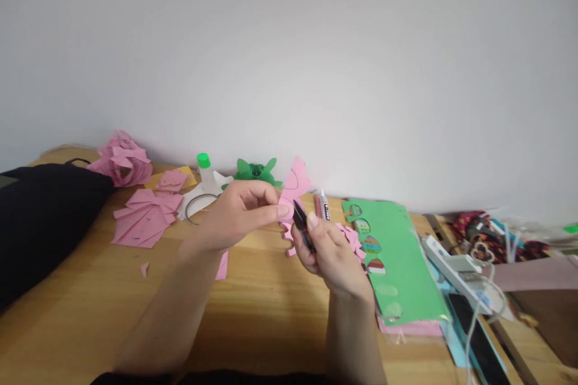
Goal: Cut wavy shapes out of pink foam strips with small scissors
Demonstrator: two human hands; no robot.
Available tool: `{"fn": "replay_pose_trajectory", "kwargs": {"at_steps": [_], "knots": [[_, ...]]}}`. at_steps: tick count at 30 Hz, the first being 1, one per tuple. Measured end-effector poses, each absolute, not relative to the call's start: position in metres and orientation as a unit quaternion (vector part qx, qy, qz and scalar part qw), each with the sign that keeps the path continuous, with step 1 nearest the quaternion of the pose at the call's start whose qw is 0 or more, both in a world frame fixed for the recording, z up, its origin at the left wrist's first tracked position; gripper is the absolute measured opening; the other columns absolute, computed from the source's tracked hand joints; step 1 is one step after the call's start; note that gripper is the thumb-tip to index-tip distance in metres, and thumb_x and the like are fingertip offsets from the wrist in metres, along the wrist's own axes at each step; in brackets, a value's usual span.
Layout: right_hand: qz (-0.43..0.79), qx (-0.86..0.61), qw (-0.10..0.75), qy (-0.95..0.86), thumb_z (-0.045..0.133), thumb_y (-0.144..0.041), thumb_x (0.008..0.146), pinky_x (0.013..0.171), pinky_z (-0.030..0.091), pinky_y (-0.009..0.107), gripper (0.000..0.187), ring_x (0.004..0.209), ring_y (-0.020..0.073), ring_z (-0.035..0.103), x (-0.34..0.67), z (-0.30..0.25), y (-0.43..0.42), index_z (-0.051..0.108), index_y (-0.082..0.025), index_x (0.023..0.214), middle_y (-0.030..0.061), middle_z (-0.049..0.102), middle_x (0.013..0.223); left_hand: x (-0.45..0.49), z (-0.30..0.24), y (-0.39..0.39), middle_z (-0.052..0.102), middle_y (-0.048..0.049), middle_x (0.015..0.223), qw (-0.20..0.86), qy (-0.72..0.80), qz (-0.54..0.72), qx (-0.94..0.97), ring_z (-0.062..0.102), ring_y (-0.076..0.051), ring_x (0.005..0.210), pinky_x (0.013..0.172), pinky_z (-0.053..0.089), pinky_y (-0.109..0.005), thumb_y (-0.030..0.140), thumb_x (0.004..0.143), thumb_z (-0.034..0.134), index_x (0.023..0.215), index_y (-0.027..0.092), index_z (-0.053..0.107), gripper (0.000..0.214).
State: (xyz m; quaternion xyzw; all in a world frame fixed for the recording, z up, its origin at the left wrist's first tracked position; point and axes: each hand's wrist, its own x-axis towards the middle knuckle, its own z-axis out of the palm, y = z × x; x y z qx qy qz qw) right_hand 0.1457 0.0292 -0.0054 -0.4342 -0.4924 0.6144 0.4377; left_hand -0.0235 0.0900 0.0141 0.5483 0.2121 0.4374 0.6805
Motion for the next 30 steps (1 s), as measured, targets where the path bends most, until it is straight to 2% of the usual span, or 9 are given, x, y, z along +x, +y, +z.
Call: {"fn": "replay_pose_trajectory", "kwargs": {"at_steps": [4,12,19,27,30], "knots": [[0.602,-0.432,0.439,-0.508,0.044,-0.058,0.096,0.039,0.018,0.023,0.051,0.040,0.0065,0.023,0.1453,-0.0038,0.0295,0.049,-0.019,0.064,-0.0087,0.030,0.045,-0.0224,0.0141,0.0900,0.068,0.0031,0.060,0.679,0.217,0.438,0.548,0.069,-0.011,0.059,0.061,0.057,-0.020,0.011,0.077,0.070,0.061,0.017,0.064,0.019],[0.603,-0.441,0.430,-0.506,0.044,-0.057,0.096,0.039,0.018,0.022,0.047,0.041,0.0066,0.023,0.1460,-0.0015,0.0268,0.052,-0.018,0.071,-0.0092,0.031,0.047,-0.0248,0.0136,0.0877,0.070,0.0017,0.060,0.689,0.201,0.428,0.550,0.069,-0.011,0.060,0.061,0.057,-0.020,0.012,0.082,0.066,0.061,0.016,0.062,0.022],[0.597,-0.428,0.433,-0.522,0.044,-0.054,0.097,0.038,0.017,0.021,0.049,0.039,0.0058,0.020,0.1480,0.0020,0.0255,0.048,-0.019,0.064,-0.0092,0.031,0.045,-0.0249,0.0121,0.0889,0.071,0.0035,0.063,0.689,0.191,0.449,0.536,0.067,-0.009,0.059,0.059,0.054,-0.017,0.007,0.077,0.068,0.060,0.016,0.061,0.021],[0.584,-0.440,0.429,-0.530,0.044,-0.056,0.096,0.037,0.017,0.021,0.049,0.039,0.0063,0.020,0.1463,0.0024,0.0263,0.046,-0.020,0.063,-0.0087,0.032,0.046,-0.0247,0.0152,0.0893,0.070,0.0015,0.063,0.664,0.237,0.458,0.542,0.066,-0.011,0.060,0.060,0.055,-0.022,0.014,0.073,0.072,0.058,0.017,0.061,0.019],[0.581,-0.446,0.426,-0.531,0.044,-0.056,0.096,0.037,0.016,0.022,0.048,0.039,0.0064,0.019,0.1455,0.0034,0.0262,0.047,-0.020,0.065,-0.0088,0.032,0.046,-0.0253,0.0147,0.0887,0.070,0.0010,0.062,0.656,0.234,0.450,0.560,0.067,-0.012,0.059,0.058,0.056,-0.022,0.017,0.077,0.071,0.059,0.017,0.059,0.022]]}}
